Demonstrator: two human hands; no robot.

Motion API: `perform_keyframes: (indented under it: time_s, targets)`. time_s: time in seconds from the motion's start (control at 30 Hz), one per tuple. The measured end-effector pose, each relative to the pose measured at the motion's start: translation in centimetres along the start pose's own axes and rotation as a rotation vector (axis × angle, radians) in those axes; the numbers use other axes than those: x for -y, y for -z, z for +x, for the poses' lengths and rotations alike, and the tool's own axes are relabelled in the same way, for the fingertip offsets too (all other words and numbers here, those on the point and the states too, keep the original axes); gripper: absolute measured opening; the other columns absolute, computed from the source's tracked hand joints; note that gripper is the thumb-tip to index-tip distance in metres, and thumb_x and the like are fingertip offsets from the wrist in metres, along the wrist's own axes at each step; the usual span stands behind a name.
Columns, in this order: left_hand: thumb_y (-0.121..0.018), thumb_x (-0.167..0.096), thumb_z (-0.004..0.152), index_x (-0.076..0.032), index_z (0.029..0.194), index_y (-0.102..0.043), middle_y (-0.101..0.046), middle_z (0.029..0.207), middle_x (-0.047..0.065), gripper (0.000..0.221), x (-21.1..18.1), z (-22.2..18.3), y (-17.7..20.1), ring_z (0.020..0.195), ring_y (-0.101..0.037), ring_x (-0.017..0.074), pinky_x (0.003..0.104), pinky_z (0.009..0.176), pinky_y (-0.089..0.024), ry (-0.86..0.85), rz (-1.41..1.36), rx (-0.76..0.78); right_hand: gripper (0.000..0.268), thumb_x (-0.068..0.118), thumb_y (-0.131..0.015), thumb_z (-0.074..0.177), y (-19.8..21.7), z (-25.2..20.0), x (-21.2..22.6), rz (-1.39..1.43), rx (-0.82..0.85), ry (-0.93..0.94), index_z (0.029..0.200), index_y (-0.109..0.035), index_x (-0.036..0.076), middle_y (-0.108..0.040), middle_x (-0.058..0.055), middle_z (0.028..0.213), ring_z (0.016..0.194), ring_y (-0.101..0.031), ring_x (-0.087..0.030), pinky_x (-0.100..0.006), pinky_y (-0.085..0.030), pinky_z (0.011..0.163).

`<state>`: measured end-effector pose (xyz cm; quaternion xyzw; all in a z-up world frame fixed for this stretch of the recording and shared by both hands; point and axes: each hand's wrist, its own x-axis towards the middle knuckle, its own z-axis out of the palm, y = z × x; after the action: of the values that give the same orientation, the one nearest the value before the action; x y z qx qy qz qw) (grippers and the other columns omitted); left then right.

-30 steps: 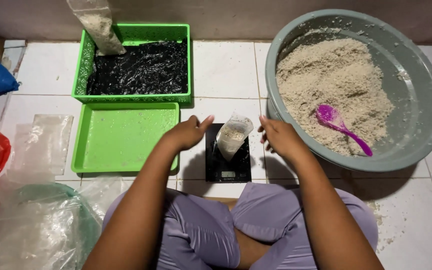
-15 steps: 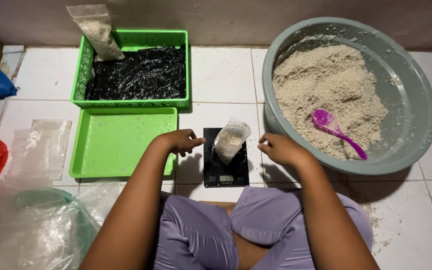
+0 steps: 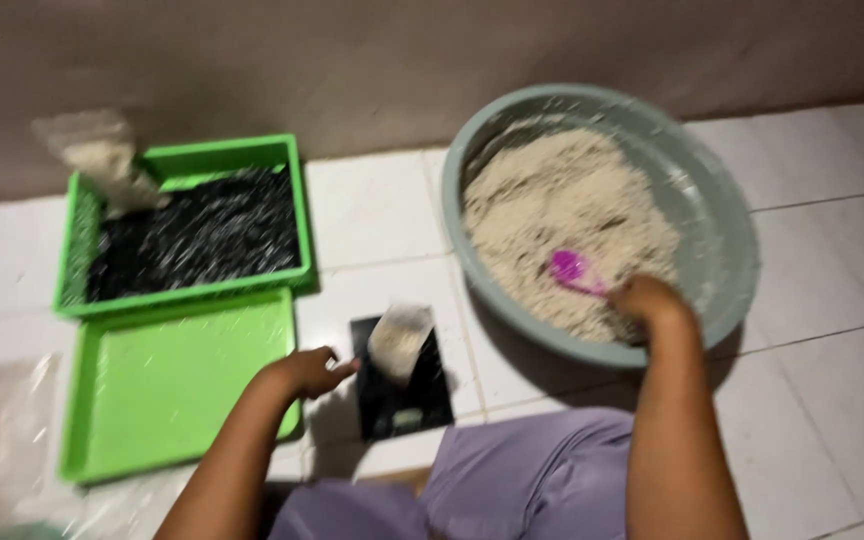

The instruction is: Manually filling small plastic bags with a granular substance from a large basin using a scoop and weighing each bag on a digital scale.

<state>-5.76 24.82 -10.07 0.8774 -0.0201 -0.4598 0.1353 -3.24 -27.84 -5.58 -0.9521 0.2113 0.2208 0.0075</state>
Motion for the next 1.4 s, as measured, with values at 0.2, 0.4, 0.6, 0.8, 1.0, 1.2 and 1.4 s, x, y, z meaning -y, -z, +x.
perform_keyframes:
  time_s: [0.2,0.4,0.6,0.8,1.0,1.2,1.4]
  targets:
    - [-0.041,-0.075,0.086,-0.021,0.145,-0.042,-0.052,0.146,0.007,0.08,-2.0,-3.7,1.3,0.134,-0.052,0.0265,0.04,0.106,-0.043,0.02,-0.049,-0.005,0.022,0.028,-0.063,0.077,0.6,-2.0,1.5,0.27,0.061,-0.069,0.087,-0.071,0.011,-0.074,-0.014,0.087,0.078,-0.07,-0.029,-0.037,-0.052,0.07]
    - [-0.043,-0.074,0.084,-0.026,0.137,-0.051,-0.061,0.139,0.004,0.073,-1.9,-4.5,1.8,0.125,-0.06,0.0217,0.034,0.102,-0.045,0.06,-0.136,-0.003,0.029,0.024,-0.063,0.09,1.9,-3.3,3.7,0.468,0.151,-0.067,0.068,-0.052,0.01,-0.057,-0.009,0.064,0.056,-0.053,-0.024,-0.038,-0.041,0.053]
    - [-0.046,-0.067,0.088,-0.025,0.127,-0.057,-0.076,0.108,0.003,0.058,-2.5,-5.8,2.8,0.078,-0.065,0.0153,0.027,0.074,-0.05,0.109,-0.224,0.046,0.006,0.022,-0.052,0.097,4.8,-6.1,5.0,0.513,0.047,-0.139,0.101,-0.055,0.018,-0.06,-0.006,0.083,0.067,-0.05,-0.019,-0.034,-0.031,0.056]
    - [-0.048,-0.065,0.089,-0.025,0.127,-0.058,-0.077,0.11,0.004,0.056,-2.8,-6.2,3.2,0.084,-0.066,0.0166,0.028,0.078,-0.05,0.129,-0.284,0.053,0.023,0.02,-0.049,0.099,6.8,-9.0,7.7,0.517,-0.071,-0.054,0.121,-0.057,0.017,-0.065,-0.006,0.085,0.06,-0.051,-0.018,-0.031,-0.034,0.048]
    - [-0.047,-0.064,0.089,-0.023,0.122,-0.06,-0.076,0.108,0.005,0.054,-2.4,-6.9,3.3,0.087,-0.067,0.0183,0.031,0.084,-0.048,0.104,-0.319,0.054,0.018,0.014,-0.054,0.096,5.1,-6.5,7.7,0.448,0.104,0.157,0.114,-0.058,0.014,-0.062,-0.006,0.087,0.063,-0.05,-0.016,-0.031,-0.034,0.053]
    - [-0.047,-0.065,0.088,-0.023,0.122,-0.06,-0.075,0.109,0.005,0.055,-2.6,-7.2,3.5,0.088,-0.068,0.0194,0.032,0.086,-0.047,0.101,-0.35,0.074,0.015,0.016,-0.061,0.094,3.7,-6.8,7.1,0.729,0.269,0.202,0.104,-0.069,0.009,-0.066,-0.006,0.092,0.073,-0.054,-0.016,-0.029,-0.038,0.062]
    - [-0.048,-0.063,0.089,-0.022,0.124,-0.06,-0.074,0.109,0.006,0.056,-2.9,-8.0,3.8,0.09,-0.068,0.0204,0.032,0.087,-0.047,0.099,-0.379,0.073,0.014,0.019,-0.06,0.091,3.3,-4.3,4.5,0.725,0.163,0.201,0.098,-0.071,0.014,-0.067,-0.003,0.102,0.087,-0.059,-0.017,-0.033,-0.043,0.081]
